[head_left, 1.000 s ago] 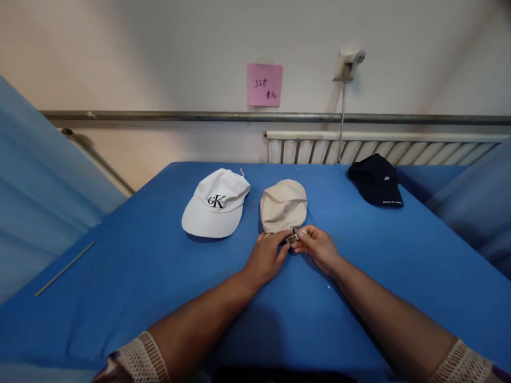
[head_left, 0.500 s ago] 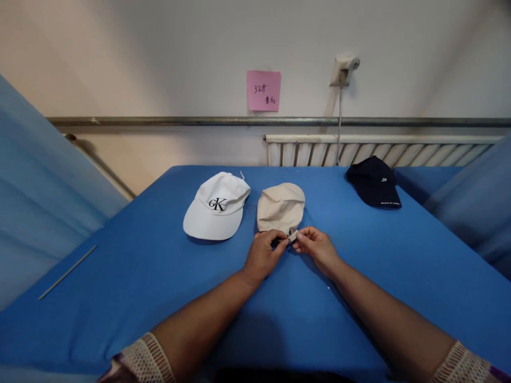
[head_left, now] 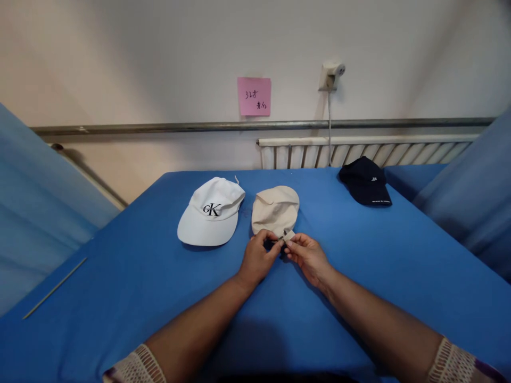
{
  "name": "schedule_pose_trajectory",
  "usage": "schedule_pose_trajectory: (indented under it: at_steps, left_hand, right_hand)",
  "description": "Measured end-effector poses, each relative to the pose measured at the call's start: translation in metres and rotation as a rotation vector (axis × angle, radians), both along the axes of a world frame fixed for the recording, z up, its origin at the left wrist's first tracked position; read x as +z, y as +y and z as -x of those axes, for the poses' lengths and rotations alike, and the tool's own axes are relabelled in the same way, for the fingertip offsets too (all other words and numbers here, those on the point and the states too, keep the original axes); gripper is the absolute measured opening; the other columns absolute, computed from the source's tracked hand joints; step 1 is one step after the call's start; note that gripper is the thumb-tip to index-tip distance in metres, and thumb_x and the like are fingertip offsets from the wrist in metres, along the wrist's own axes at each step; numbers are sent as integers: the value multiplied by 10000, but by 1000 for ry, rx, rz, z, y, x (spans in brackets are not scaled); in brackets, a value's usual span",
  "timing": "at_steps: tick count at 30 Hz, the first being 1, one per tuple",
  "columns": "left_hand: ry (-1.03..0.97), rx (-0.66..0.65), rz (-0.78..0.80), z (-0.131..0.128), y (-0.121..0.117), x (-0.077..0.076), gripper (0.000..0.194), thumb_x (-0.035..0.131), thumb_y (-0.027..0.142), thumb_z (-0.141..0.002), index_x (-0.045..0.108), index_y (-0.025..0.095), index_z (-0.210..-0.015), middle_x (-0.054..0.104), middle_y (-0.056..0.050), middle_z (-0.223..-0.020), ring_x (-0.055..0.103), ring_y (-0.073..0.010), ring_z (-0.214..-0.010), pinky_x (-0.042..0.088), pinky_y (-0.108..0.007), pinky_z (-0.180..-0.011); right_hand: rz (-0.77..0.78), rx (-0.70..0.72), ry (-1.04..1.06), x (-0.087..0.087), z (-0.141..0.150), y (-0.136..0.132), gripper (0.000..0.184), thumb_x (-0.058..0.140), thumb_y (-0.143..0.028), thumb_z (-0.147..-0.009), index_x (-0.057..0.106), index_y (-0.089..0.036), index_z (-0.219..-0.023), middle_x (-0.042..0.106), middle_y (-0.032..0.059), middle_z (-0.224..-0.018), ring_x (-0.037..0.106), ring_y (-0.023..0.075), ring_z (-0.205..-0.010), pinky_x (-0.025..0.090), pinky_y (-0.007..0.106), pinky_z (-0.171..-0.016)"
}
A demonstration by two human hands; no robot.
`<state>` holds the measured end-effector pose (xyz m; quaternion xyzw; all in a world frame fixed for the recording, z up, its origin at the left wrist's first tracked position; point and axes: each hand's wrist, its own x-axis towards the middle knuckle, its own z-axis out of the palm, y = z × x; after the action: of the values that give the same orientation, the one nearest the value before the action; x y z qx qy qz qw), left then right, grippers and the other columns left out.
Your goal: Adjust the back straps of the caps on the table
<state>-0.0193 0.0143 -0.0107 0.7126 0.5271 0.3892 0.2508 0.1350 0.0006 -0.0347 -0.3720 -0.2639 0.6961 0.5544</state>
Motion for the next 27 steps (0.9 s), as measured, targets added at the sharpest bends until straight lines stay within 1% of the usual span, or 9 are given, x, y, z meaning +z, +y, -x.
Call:
schedule_pose_trajectory:
  at_steps: [4,14,19,22,25,27]
  left_hand:
    - [-8,10,9,0,0,0,135,651,306,-807,594,189,-843,679,-19,-838,627,-166,-817,469,-311,-795]
    - [-5,-10,-33,0,-1,-3,116,659,269,-797,600,193,-862,685,-22,-850,634,-174,-826,477,-317,-803]
    - [-29,-14,-30,0,0,-3,112,654,265,-795,593,194,-856,680,-19,-840,633,-171,-811,479,-316,-791]
    - [-25,-8,-39,0,0,-2,112,656,262,-791,588,193,-847,678,-14,-830,632,-167,-801,476,-315,-792]
    - [-10,-14,-46,0,0,-1,107,659,256,-785,591,194,-839,679,-10,-823,630,-164,-793,475,-315,-797]
    - [-7,-22,-47,0,0,-1,106,660,257,-784,593,194,-838,678,-8,-814,629,-162,-784,476,-313,-792]
  right_hand:
    - [-1,-13,7,-1,0,1,338,885,-314,-587,633,-179,-767,653,-26,-688,607,89,-612,483,217,-580]
    - [4,-29,34,1,2,2,447,902,-273,-564,617,-171,-894,703,-3,-761,644,97,-634,504,206,-580]
    - [9,-14,26,2,0,2,436,901,-277,-568,611,-170,-876,715,9,-773,657,101,-637,520,207,-587]
    - [8,-5,30,2,-2,1,419,883,-311,-601,604,-187,-887,724,8,-795,676,115,-655,528,216,-585]
    - [13,-8,23,4,-2,0,371,860,-351,-635,605,-186,-849,721,3,-778,679,117,-648,527,217,-578]
    - [7,-19,20,6,-2,-1,358,861,-358,-631,608,-180,-812,714,-3,-752,676,113,-639,523,214,-582]
